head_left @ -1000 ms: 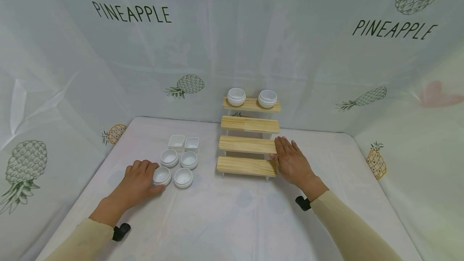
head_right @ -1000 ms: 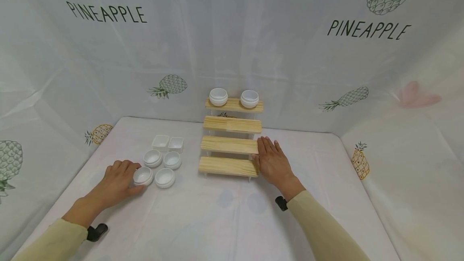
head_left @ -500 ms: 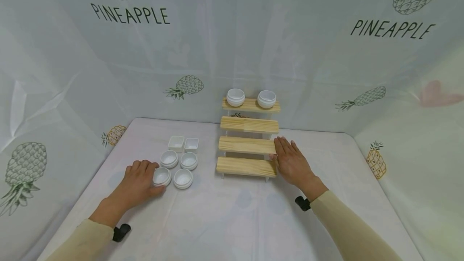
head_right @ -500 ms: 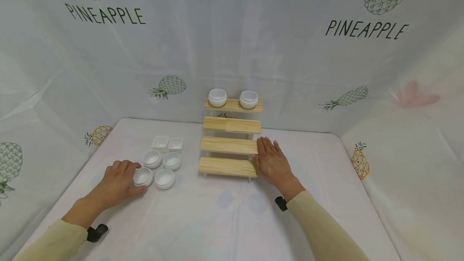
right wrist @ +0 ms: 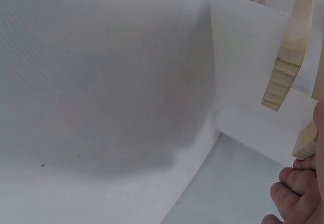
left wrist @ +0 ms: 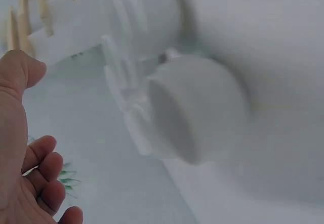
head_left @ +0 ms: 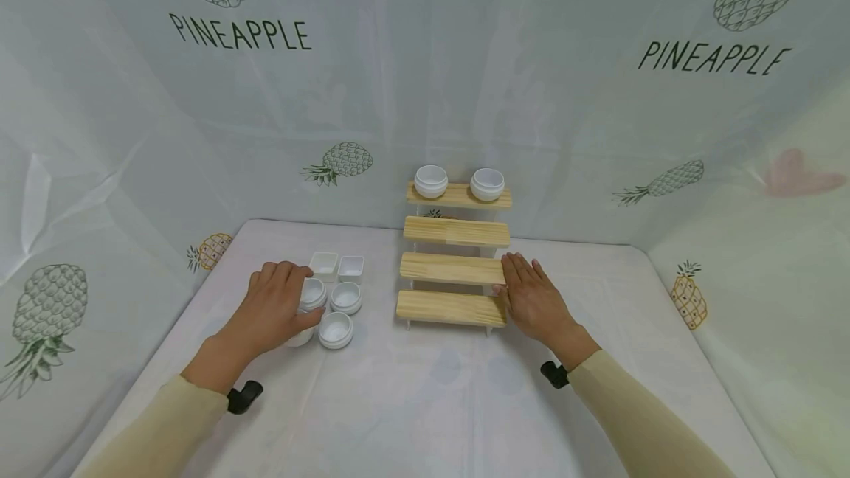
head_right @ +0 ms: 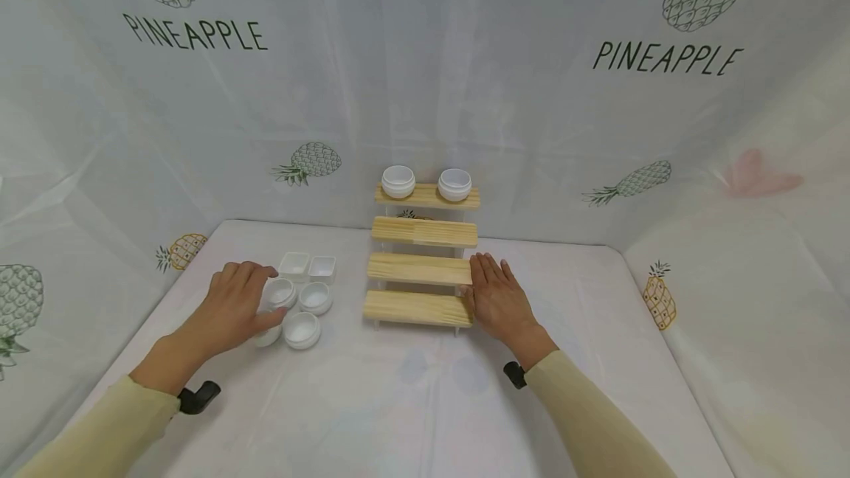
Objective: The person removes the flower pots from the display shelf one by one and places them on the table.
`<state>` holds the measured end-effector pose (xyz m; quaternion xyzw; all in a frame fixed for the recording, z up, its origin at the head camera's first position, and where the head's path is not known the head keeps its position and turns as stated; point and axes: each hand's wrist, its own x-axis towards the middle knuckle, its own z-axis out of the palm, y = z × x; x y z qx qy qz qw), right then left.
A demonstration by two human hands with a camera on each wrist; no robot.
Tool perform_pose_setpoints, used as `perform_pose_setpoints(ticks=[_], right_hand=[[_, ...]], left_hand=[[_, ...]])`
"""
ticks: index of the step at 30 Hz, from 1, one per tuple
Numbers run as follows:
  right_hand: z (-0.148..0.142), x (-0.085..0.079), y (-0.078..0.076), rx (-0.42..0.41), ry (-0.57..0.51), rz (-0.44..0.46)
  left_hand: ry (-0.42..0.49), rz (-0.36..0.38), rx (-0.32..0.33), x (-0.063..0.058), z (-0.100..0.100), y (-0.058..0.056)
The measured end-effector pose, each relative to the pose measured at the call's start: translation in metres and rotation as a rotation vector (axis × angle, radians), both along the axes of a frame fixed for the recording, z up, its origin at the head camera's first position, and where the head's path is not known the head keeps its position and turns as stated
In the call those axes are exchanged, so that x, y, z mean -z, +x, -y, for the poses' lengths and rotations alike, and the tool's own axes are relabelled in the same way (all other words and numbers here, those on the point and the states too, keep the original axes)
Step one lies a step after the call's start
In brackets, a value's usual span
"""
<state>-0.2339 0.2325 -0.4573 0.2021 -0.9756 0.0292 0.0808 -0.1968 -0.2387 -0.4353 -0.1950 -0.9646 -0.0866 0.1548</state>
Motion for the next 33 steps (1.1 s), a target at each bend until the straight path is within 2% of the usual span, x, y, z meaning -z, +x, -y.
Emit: perform_pose_setpoints(ticks=[11, 22, 29, 33], right_hand=[[0.0, 0.0, 0.002, -0.004, -0.006, -0.009], [-0.002, 0.003, 0.004, -0.002, -0.003, -0.016], [-0.002, 0.001, 0.003, -0.006, -0.002, -0.014], [0.0, -0.001, 0.002, -0.009, -0.002, -0.005]], left_hand=[[0.023, -0.03, 0.089, -0.049, -0.052, -0.037], [0.036, -0.108, 0.156, -0.077, -0.092, -0.056], [0.019, -0.17, 0.209, -0.105, -0.124, -0.075], [0.001, -0.175, 0.217, -0.122, -0.145, -0.085]])
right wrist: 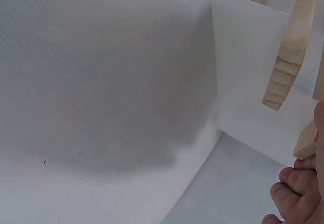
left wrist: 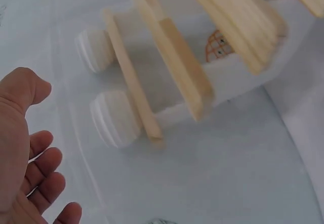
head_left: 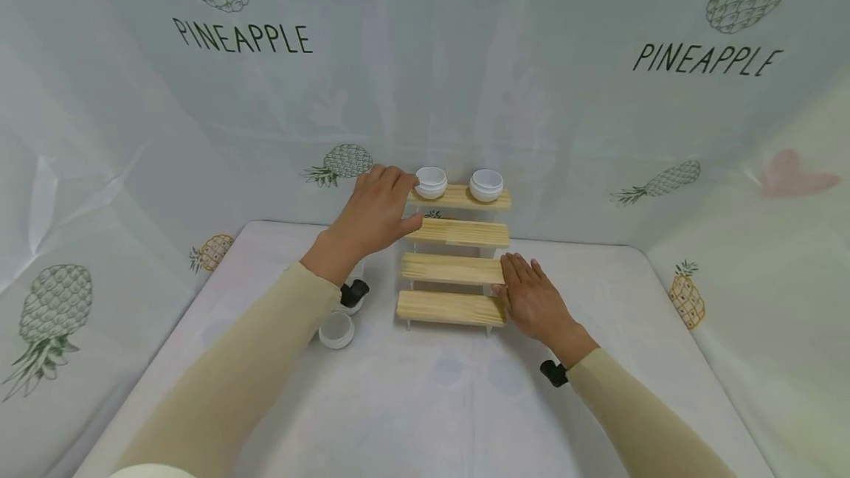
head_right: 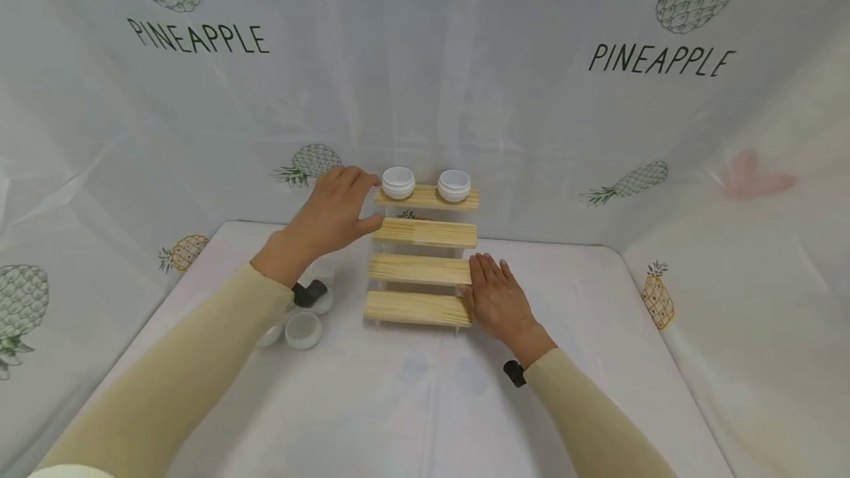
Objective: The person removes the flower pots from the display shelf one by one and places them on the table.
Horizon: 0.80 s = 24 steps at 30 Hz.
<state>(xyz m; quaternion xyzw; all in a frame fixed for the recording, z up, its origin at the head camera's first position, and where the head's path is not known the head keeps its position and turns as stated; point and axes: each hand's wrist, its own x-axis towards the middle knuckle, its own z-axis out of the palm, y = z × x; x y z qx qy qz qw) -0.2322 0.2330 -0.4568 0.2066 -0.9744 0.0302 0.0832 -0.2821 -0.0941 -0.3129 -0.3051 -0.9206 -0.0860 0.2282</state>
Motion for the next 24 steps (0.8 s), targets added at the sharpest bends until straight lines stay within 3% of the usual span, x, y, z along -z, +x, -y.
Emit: perform_pose_setpoints(ticks=[9, 17, 24], right_hand=[[-0.003, -0.001, -0.004, 0.02, -0.001, 0.005], [0.0, -0.002, -0.003, 0.009, -0.013, 0.012], [0.0, -0.001, 0.001, 0.018, -0.011, 0.019]], left_hand=[[-0.104, 0.051, -0.024, -0.022, -0.062, -0.034], [-0.19, 0.031, -0.067, -0.019, -0.098, -0.057], [-0.257, 0.032, -0.11, -0.017, -0.117, -0.064]])
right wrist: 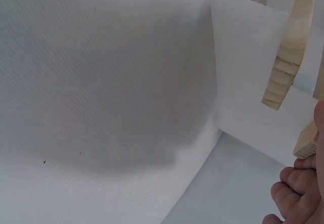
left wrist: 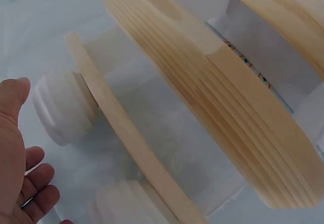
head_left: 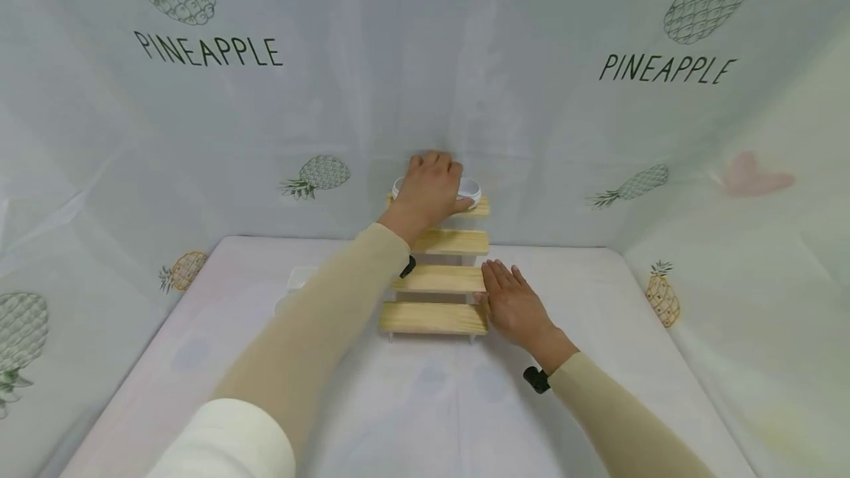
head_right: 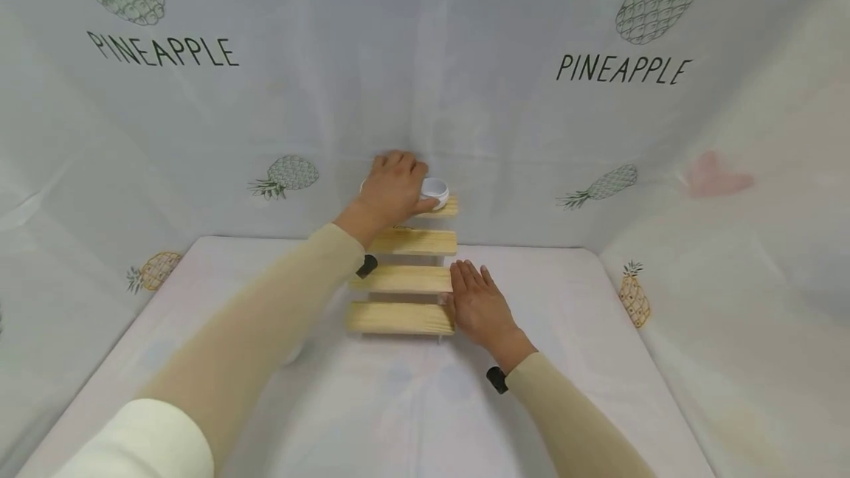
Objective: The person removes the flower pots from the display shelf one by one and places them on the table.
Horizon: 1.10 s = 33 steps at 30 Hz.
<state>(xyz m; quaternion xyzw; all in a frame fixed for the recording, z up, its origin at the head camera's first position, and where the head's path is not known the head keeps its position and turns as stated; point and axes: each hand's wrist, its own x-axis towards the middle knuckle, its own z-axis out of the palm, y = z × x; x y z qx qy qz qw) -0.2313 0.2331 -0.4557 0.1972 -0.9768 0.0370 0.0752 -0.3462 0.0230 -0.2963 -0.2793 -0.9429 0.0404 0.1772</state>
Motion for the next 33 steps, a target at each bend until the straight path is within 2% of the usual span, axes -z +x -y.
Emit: perform_pose_setpoints(ticks=[8, 13, 20, 26, 33], right_hand=[[0.007, 0.003, 0.001, -0.006, 0.002, -0.016], [0.009, 0.002, 0.001, -0.007, 0.017, -0.027], [0.008, 0.001, 0.001, 0.002, 0.04, -0.032], [0.006, 0.001, 0.001, 0.004, 0.034, -0.029], [0.001, 0.002, 0.0, 0.012, 0.045, -0.04]], left_hand=[[-0.007, 0.012, -0.058, 0.009, -0.002, -0.004], [0.017, 0.014, -0.076, 0.013, -0.004, -0.006], [-0.002, 0.043, -0.095, 0.016, -0.007, -0.007], [0.026, 0.072, -0.072, 0.016, -0.011, -0.008], [0.031, 0.017, -0.011, 0.016, -0.013, -0.005]])
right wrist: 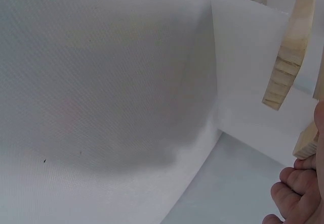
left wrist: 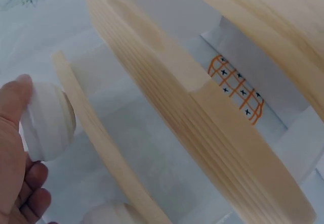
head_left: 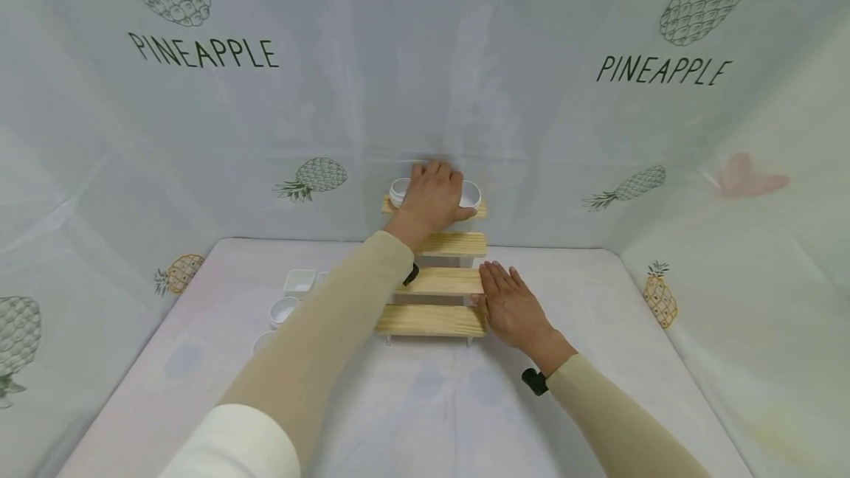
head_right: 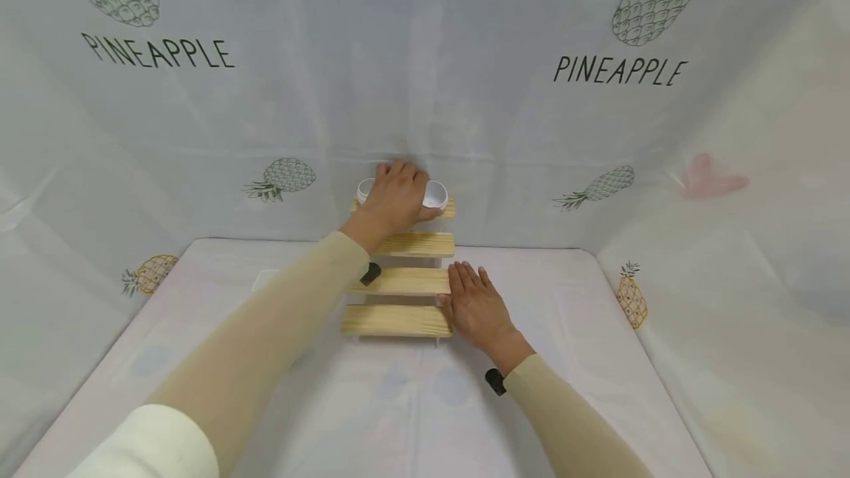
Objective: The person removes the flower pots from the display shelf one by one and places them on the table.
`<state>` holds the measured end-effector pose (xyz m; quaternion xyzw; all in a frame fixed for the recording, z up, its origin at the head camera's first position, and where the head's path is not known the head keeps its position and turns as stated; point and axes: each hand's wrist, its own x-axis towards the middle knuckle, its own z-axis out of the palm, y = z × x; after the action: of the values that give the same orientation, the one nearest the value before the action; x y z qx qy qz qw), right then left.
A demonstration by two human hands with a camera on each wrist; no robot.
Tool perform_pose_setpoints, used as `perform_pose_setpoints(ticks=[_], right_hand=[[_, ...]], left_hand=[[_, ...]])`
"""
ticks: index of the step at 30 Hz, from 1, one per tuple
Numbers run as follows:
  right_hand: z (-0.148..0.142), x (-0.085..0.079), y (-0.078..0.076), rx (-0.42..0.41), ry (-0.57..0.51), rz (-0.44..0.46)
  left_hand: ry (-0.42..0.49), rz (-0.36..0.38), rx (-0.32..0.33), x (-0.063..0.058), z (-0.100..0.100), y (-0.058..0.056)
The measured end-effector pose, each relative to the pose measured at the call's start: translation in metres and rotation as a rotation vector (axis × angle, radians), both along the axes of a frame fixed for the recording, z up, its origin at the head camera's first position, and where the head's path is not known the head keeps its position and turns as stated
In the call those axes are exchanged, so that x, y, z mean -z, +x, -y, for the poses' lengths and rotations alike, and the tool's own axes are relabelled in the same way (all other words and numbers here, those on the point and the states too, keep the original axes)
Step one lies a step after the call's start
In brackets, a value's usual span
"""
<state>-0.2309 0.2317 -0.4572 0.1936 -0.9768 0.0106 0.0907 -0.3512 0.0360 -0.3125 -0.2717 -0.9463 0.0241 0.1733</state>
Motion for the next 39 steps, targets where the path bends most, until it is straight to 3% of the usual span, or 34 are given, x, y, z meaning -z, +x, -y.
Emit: perform_pose_setpoints(ticks=[15, 25, 30, 39], right_hand=[[0.002, -0.004, 0.0, 0.0, 0.01, -0.012], [0.003, -0.001, -0.001, 0.003, 0.009, -0.003], [0.003, -0.001, -0.001, -0.013, 0.005, 0.004], [0.002, -0.002, -0.002, -0.014, -0.016, 0.035]], left_hand=[[0.048, -0.15, 0.14, 0.005, 0.027, 0.024], [0.06, -0.196, 0.194, 0.023, 0.069, 0.048], [0.113, -0.157, 0.205, 0.03, 0.097, 0.062], [0.119, -0.035, 0.141, 0.05, 0.16, 0.096]])
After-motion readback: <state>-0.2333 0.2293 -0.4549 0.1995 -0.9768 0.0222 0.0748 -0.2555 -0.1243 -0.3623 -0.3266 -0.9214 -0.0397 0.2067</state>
